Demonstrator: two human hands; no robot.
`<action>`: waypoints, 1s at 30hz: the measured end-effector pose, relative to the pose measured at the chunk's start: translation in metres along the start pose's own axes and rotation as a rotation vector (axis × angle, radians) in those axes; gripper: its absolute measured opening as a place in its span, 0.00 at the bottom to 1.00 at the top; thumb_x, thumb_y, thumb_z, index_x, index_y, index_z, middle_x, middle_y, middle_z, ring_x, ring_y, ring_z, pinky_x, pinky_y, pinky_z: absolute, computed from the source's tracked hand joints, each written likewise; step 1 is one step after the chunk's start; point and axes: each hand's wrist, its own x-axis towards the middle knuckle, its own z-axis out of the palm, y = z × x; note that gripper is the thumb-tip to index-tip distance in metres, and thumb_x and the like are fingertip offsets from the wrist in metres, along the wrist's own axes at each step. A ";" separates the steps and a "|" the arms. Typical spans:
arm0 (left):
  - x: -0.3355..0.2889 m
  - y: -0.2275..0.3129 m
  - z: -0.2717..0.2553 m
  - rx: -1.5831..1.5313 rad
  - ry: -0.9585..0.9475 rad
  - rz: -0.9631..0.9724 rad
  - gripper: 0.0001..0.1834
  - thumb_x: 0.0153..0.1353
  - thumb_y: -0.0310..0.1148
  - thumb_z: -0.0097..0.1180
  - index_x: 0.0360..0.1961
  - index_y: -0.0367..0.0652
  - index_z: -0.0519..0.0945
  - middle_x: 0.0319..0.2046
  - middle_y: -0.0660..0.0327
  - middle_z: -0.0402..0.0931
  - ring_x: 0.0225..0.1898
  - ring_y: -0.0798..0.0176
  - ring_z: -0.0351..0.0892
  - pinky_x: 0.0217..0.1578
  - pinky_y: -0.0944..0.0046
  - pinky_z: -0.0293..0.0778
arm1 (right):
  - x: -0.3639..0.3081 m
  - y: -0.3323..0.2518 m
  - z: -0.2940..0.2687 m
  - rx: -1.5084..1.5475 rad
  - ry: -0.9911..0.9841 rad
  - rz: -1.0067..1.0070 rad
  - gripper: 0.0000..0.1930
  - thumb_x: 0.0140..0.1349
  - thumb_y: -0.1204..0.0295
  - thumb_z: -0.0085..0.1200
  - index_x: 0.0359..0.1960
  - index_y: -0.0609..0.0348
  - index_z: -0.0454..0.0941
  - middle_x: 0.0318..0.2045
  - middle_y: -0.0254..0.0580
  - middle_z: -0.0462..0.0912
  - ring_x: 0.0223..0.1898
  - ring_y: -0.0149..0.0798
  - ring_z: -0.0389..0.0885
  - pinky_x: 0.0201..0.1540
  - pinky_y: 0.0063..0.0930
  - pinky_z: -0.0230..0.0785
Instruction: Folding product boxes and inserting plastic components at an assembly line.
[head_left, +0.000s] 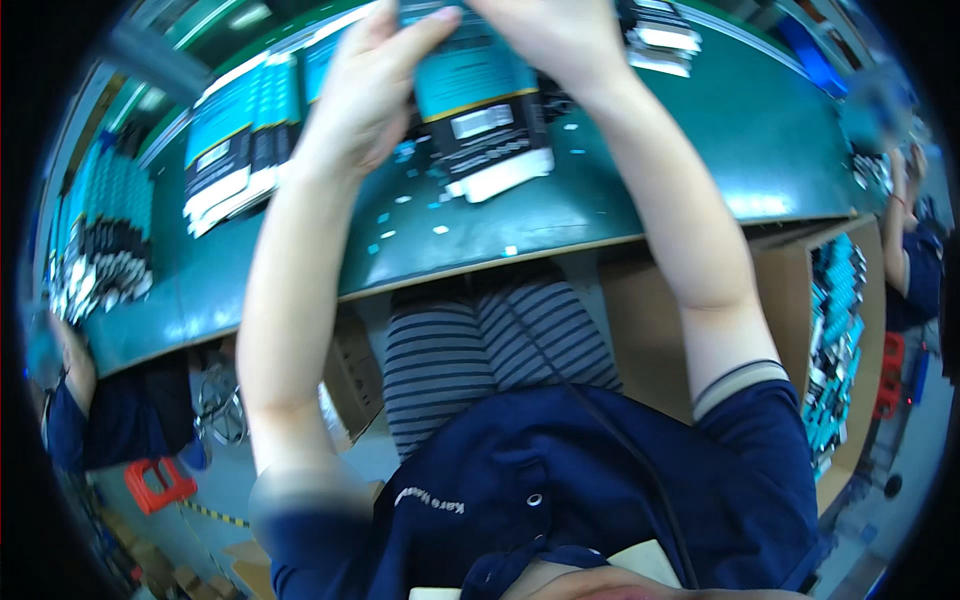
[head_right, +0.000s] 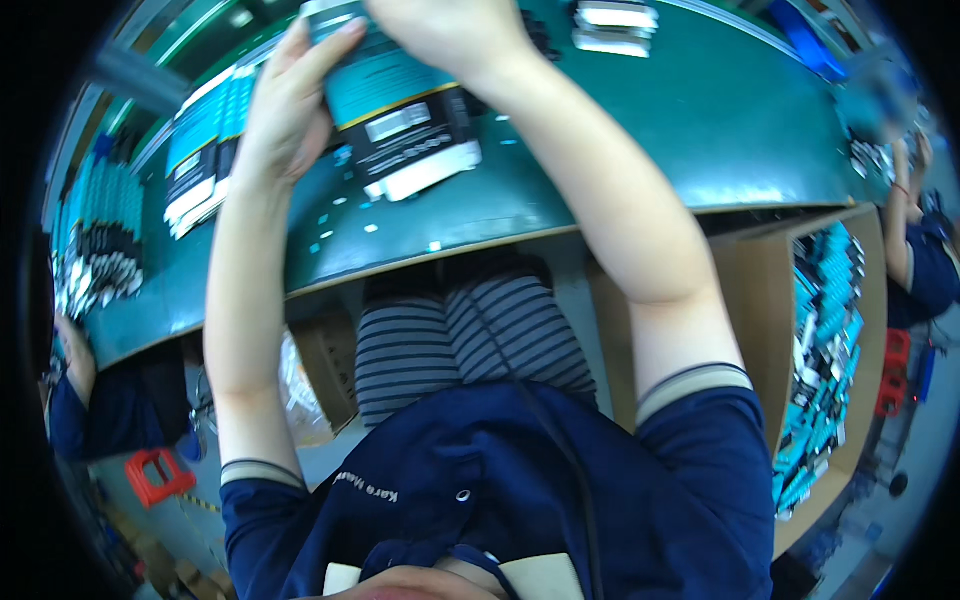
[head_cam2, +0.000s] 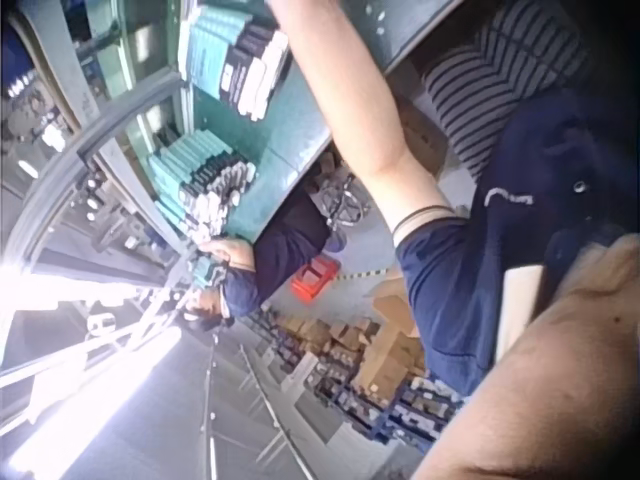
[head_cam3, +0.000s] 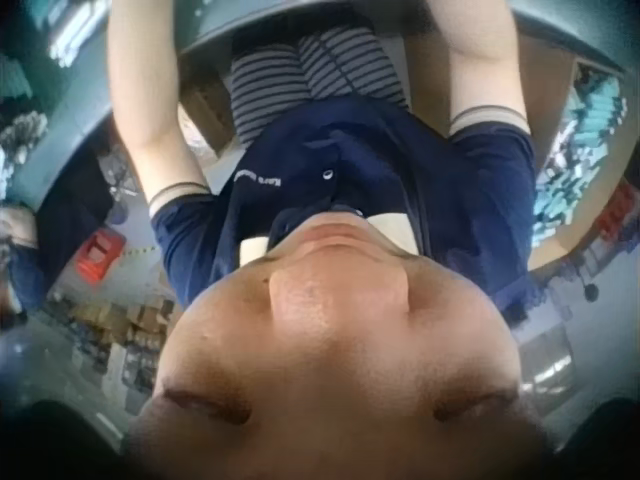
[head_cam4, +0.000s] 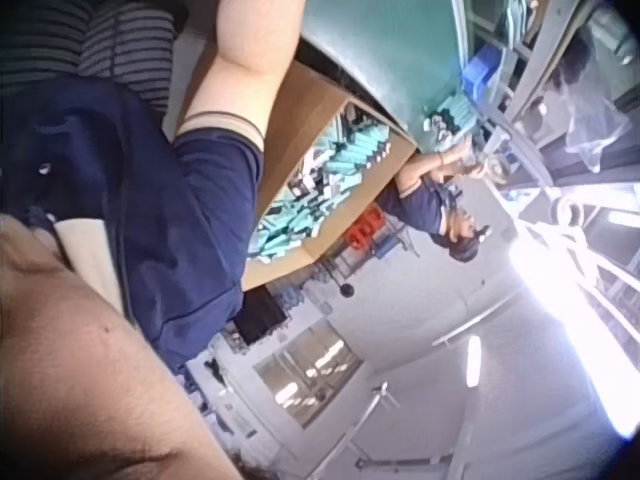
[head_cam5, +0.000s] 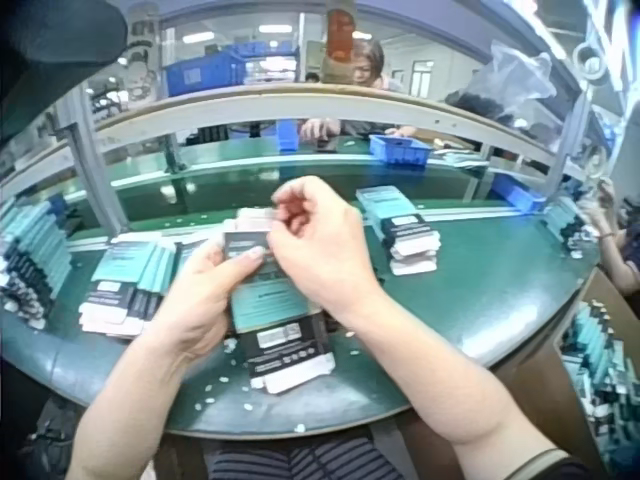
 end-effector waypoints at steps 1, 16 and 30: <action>0.005 -0.008 -0.022 0.099 -0.069 0.119 0.19 0.63 0.30 0.53 0.54 0.35 0.69 0.48 0.55 0.75 0.48 0.63 0.76 0.51 0.62 0.74 | 0.002 -0.003 0.004 0.097 0.002 0.026 0.11 0.50 0.80 0.56 0.37 0.65 0.75 0.25 0.34 0.77 0.26 0.24 0.73 0.32 0.17 0.68; 0.014 -0.005 -0.053 -0.043 -0.073 0.039 0.15 0.66 0.33 0.49 0.50 0.36 0.74 0.44 0.57 0.78 0.45 0.67 0.79 0.45 0.66 0.76 | 0.006 0.010 -0.010 0.912 -0.330 0.613 0.13 0.53 0.83 0.58 0.42 0.69 0.76 0.39 0.50 0.80 0.43 0.40 0.80 0.50 0.34 0.73; 0.012 -0.008 -0.040 0.437 -0.110 0.253 0.19 0.63 0.33 0.53 0.52 0.34 0.72 0.42 0.60 0.77 0.42 0.71 0.76 0.44 0.72 0.72 | 0.002 0.011 -0.004 0.730 -0.407 0.658 0.09 0.53 0.78 0.62 0.36 0.65 0.80 0.36 0.46 0.82 0.40 0.35 0.81 0.46 0.26 0.73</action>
